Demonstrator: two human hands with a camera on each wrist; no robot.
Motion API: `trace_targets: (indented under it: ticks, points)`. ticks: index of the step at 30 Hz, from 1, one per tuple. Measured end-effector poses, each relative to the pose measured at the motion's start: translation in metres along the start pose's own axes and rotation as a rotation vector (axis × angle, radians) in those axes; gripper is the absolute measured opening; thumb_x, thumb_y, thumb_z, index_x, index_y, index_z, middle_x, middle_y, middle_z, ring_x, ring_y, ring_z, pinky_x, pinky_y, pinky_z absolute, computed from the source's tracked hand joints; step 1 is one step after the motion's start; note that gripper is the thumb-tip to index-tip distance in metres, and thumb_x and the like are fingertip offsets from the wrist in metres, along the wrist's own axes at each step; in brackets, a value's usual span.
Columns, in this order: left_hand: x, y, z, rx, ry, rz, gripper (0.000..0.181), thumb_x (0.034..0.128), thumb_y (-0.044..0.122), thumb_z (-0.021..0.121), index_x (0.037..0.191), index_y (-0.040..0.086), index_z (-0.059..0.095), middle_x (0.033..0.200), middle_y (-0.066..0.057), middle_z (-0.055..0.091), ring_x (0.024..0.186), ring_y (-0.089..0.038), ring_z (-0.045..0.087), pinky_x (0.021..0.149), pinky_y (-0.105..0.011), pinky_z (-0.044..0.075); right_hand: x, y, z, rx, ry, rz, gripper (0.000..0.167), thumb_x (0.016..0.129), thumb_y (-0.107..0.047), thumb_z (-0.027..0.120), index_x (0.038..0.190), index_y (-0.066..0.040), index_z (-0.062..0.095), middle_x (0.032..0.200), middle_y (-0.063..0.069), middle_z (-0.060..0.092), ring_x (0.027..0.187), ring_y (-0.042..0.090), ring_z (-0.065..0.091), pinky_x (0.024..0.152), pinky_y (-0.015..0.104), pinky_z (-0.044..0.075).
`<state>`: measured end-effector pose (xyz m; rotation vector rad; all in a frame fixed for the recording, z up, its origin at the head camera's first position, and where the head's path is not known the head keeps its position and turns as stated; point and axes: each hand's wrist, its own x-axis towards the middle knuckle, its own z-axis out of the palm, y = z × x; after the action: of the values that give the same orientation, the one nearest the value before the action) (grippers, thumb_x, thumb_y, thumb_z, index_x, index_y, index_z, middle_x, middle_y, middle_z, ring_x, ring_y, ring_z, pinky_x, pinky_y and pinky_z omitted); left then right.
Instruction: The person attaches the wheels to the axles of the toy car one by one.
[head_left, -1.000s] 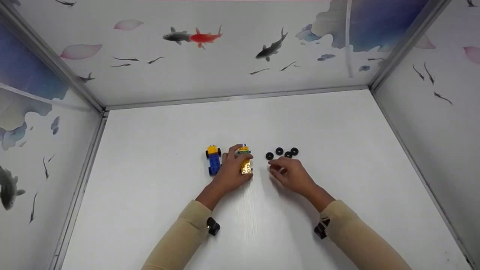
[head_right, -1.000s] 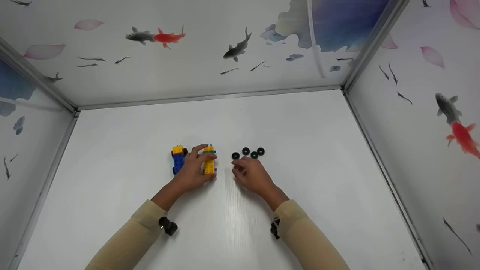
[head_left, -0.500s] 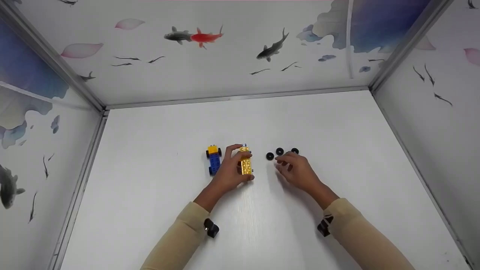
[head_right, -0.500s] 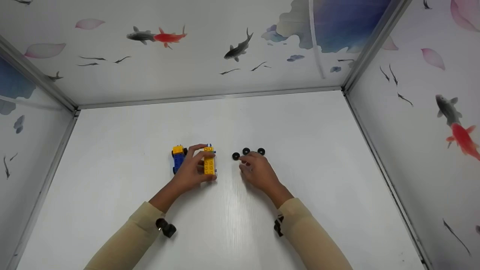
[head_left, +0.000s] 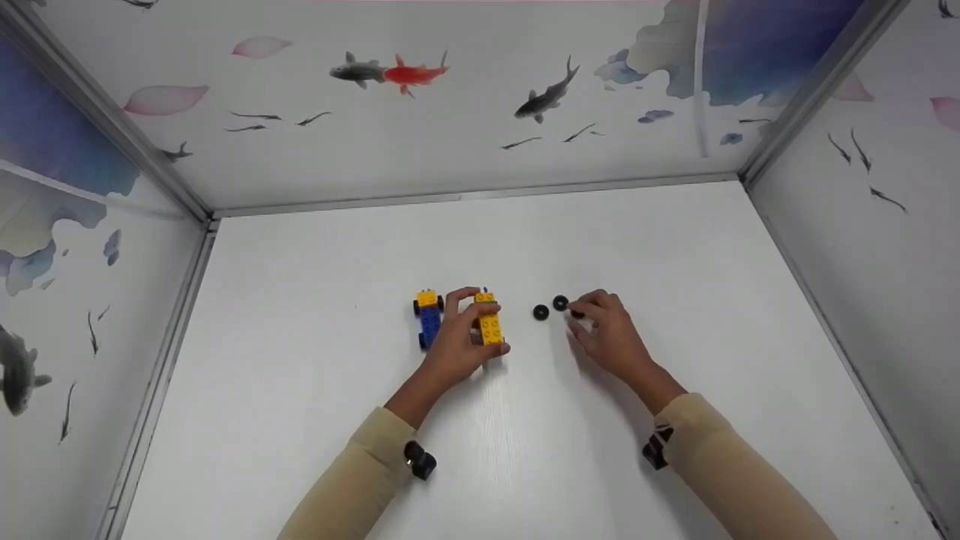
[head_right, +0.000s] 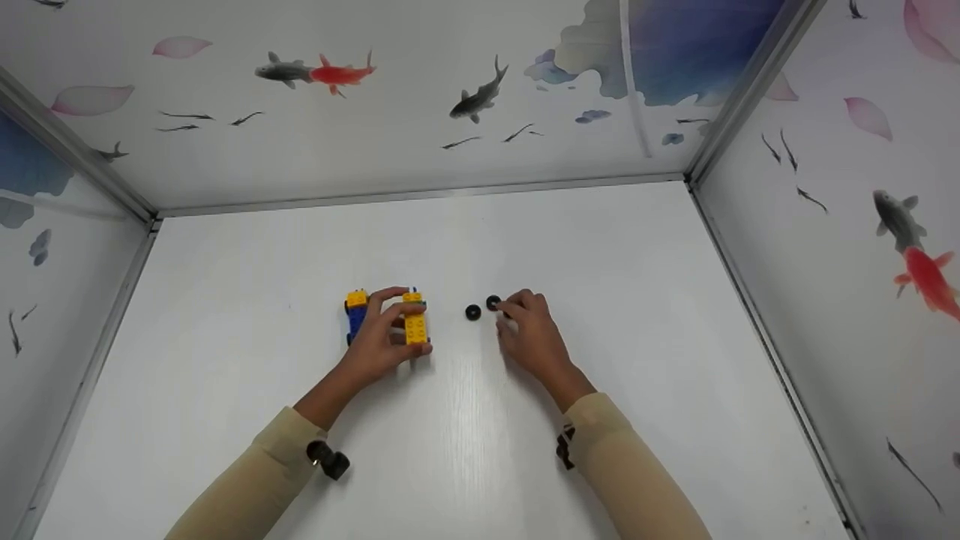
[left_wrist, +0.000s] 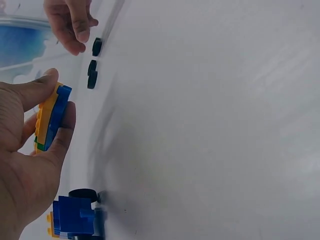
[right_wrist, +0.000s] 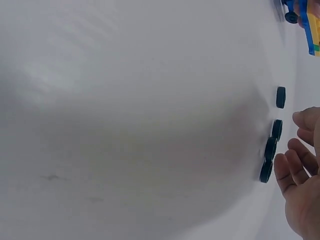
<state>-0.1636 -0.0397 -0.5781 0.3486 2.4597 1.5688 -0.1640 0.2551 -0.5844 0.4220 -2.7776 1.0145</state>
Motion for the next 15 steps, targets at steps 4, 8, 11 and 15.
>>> trace_targets:
  ticks: [4, 8, 11, 15]
  points:
    - [-0.001, 0.003, -0.001, -0.025, 0.004, -0.014, 0.061, 0.0929, 0.012, 0.090, 0.148, 0.011, 0.066, 0.176, 0.000, 0.024, 0.126, -0.024, 0.066, 0.105, -0.034, 0.064, 0.001, 0.006, -0.002, -0.041, 0.018, 0.014, 0.032, 0.096, 0.000, 0.083, 0.128, 0.003, 0.078, 0.129, 0.019, 0.069, 0.117, 0.037, 0.064, 0.095, 0.048, 0.061]
    - [-0.003, 0.004, -0.001, -0.053, 0.005, -0.020, 0.058, 0.0944, 0.009, 0.088, 0.148, 0.010, 0.066, 0.175, 0.002, 0.024, 0.127, -0.025, 0.065, 0.102, -0.030, 0.064, 0.001, 0.013, -0.004, -0.067, 0.017, 0.048, 0.040, 0.097, 0.000, 0.081, 0.136, 0.004, 0.074, 0.138, 0.021, 0.068, 0.128, 0.042, 0.062, 0.108, 0.053, 0.058]
    - [-0.004, 0.004, -0.002, -0.073, 0.002, -0.002, 0.056, 0.0965, 0.008, 0.086, 0.148, 0.008, 0.065, 0.175, 0.001, 0.025, 0.125, -0.026, 0.065, 0.098, -0.027, 0.065, 0.000, 0.018, -0.006, -0.097, 0.015, 0.065, 0.045, 0.098, 0.000, 0.079, 0.142, 0.005, 0.070, 0.143, 0.021, 0.068, 0.134, 0.043, 0.061, 0.113, 0.053, 0.056]
    - [-0.006, 0.002, -0.002, -0.083, 0.004, 0.025, 0.051, 0.0995, 0.007, 0.082, 0.147, 0.007, 0.065, 0.175, 0.002, 0.024, 0.123, -0.027, 0.066, 0.098, -0.027, 0.065, 0.000, 0.024, -0.007, -0.126, 0.000, 0.079, 0.048, 0.101, 0.000, 0.076, 0.147, 0.005, 0.066, 0.150, 0.021, 0.066, 0.140, 0.043, 0.058, 0.118, 0.055, 0.054]
